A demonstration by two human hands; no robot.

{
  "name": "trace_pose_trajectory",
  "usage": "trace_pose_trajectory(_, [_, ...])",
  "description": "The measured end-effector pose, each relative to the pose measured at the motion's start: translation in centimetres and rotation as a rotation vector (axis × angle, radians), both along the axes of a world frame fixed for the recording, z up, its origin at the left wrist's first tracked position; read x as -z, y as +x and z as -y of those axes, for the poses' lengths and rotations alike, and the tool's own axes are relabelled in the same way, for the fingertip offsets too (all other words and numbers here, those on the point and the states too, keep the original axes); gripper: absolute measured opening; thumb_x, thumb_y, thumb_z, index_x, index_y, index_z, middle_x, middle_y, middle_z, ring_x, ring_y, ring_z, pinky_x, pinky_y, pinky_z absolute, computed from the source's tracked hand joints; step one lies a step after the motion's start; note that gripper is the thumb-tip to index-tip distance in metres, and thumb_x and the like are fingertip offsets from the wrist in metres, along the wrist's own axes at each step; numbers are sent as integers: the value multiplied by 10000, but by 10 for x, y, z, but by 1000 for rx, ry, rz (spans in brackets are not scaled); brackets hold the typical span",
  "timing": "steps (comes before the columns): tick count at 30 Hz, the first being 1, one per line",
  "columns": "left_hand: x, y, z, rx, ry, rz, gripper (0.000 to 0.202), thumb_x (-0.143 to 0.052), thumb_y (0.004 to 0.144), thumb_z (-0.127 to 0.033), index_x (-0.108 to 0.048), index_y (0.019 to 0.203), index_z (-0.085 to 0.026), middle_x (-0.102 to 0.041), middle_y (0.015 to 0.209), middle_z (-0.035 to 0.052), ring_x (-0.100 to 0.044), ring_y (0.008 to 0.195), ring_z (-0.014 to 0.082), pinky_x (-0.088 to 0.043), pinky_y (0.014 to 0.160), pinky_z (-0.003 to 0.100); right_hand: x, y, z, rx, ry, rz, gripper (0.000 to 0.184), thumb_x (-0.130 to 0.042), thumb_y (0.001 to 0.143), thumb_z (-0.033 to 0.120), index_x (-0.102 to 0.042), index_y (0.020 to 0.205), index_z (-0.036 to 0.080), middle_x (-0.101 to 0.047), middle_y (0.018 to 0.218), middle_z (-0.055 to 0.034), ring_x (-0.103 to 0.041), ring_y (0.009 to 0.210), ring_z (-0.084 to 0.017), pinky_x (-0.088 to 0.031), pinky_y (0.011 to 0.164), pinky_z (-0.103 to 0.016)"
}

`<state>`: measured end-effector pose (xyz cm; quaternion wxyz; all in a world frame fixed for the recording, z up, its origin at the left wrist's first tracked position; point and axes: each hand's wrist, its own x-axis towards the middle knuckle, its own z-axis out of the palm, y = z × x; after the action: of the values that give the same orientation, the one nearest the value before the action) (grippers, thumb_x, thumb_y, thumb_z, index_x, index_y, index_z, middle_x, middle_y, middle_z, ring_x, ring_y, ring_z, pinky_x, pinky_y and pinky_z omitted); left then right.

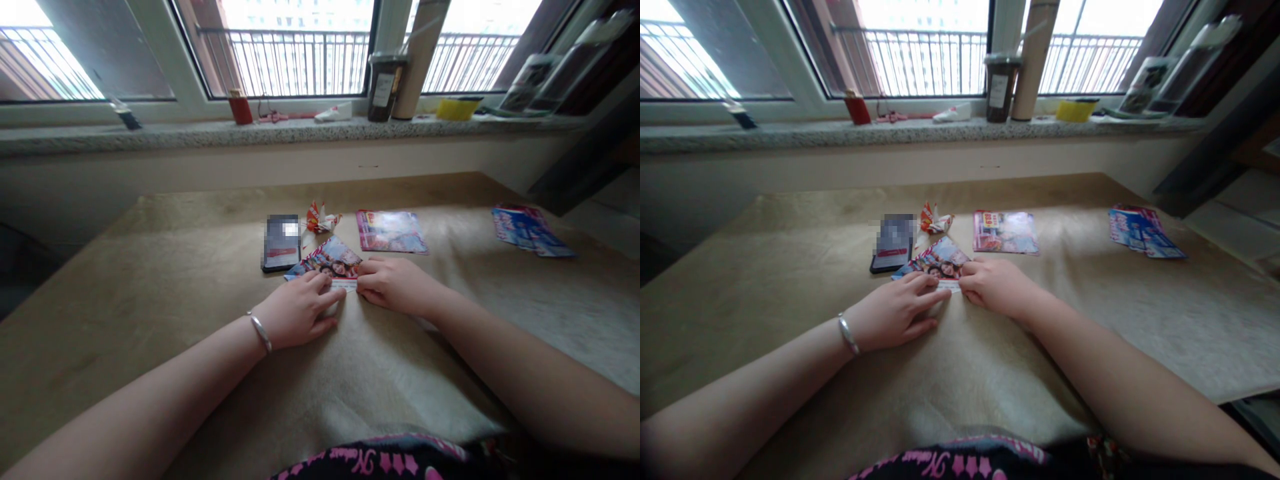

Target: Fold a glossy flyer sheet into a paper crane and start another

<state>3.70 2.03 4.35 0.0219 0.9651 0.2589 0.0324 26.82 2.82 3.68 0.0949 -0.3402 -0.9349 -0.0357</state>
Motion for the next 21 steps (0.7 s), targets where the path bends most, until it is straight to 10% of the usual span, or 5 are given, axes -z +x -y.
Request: trace_pose_trajectory(21, [2,-2,0,-2,-17,27,389,-471,855,-390,-470,1196,-203,-501,1105,106,-472,1004,236,-431,851,389,-5,15,-6,21,-95,21,188,-489,795,146,-650,704,178,-617,773,-42,-543,682,-121,-351,606,-237])
